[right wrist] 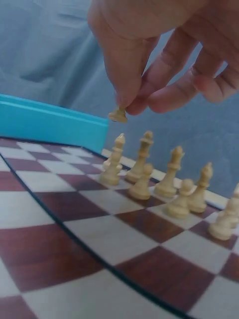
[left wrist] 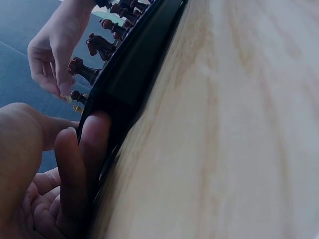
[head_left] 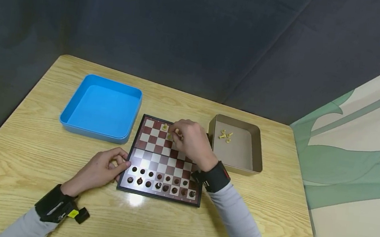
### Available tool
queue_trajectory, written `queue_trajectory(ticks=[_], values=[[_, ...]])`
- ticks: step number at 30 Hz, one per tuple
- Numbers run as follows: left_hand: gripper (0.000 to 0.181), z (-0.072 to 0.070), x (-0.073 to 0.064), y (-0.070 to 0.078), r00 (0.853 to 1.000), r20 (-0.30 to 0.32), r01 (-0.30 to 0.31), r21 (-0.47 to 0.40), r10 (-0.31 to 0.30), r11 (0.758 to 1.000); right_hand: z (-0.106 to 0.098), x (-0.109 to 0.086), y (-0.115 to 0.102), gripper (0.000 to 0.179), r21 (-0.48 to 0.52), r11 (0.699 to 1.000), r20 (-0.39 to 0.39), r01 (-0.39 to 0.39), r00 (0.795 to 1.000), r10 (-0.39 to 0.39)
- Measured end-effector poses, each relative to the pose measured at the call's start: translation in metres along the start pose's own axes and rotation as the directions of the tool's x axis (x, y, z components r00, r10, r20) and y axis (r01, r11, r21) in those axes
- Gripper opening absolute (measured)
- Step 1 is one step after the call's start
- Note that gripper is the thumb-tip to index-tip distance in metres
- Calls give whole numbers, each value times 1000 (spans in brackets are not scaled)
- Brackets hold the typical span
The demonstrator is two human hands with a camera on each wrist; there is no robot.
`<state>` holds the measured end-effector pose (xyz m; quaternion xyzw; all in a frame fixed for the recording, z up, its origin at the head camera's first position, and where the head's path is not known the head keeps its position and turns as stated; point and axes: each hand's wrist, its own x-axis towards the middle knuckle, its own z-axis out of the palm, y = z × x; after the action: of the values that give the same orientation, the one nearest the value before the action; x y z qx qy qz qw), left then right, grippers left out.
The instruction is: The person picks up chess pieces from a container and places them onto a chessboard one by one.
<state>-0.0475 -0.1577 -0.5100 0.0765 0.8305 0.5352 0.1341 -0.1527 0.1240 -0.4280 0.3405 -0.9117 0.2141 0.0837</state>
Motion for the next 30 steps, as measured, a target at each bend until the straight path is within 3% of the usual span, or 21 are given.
queue_trajectory(ticks=[20, 30], values=[[26, 1, 1, 0, 1000, -5, 12, 19, -12, 1000, 28, 11, 3, 14, -21, 1000, 49, 19, 999, -18], [27, 0, 1, 1, 1000, -1, 14, 29, -14, 999, 32, 11, 3, 13, -36, 999, 62, 13, 998, -11]])
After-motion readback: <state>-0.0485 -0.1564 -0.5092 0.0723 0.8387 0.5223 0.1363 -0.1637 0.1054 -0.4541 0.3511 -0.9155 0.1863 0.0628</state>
